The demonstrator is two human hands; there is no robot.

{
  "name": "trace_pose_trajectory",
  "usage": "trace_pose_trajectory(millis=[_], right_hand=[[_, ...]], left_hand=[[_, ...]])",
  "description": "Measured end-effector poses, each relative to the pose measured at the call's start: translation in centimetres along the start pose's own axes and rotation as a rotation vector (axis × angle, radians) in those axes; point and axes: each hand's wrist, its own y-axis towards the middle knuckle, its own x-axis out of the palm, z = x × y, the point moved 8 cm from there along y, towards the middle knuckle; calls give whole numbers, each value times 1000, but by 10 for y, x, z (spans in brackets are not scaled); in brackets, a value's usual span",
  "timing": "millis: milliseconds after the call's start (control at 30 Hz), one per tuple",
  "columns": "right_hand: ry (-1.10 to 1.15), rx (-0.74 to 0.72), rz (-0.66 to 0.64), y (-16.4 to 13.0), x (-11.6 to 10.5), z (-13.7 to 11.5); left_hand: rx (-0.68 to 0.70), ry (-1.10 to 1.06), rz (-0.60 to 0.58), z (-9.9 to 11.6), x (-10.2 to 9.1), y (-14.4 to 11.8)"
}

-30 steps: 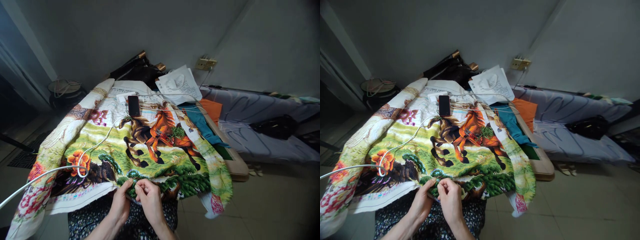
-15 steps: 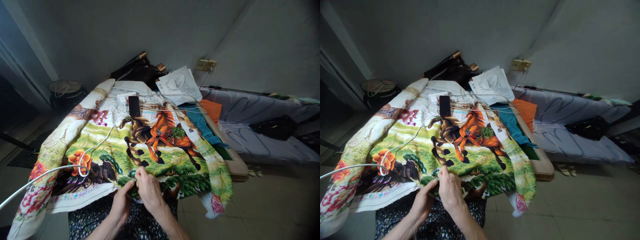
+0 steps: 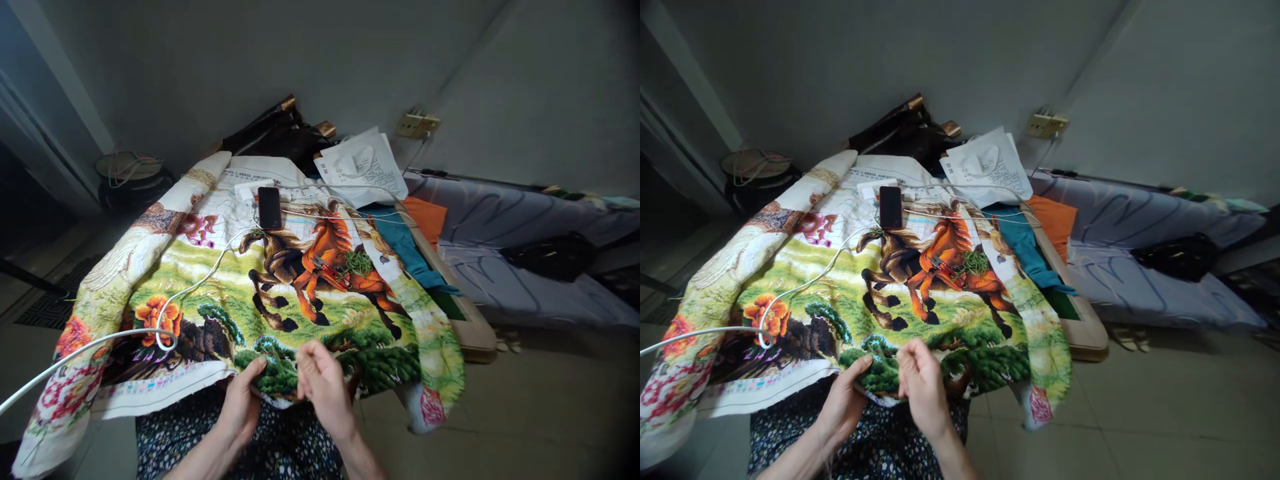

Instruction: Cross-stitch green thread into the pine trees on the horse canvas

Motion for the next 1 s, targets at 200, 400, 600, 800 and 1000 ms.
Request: trace_pose_trajectory(millis=[200,400,600,800,1000], right_hand=[[-455,-100,-13,-9,22,2],[-576,-140,30,-8,22,0],[-572,-122,39,-7,21,5],[-546,-141,62,-8,23,4],[-417,-7,90,-10,27,21]], left_hand=[[26,-8,24,3,-1,-1],[-1,-31,22,2,0,-1],[12,-44,25,3,2,-3],[25,-35,20,3,1,-2],[37,7,27,4,0,0]])
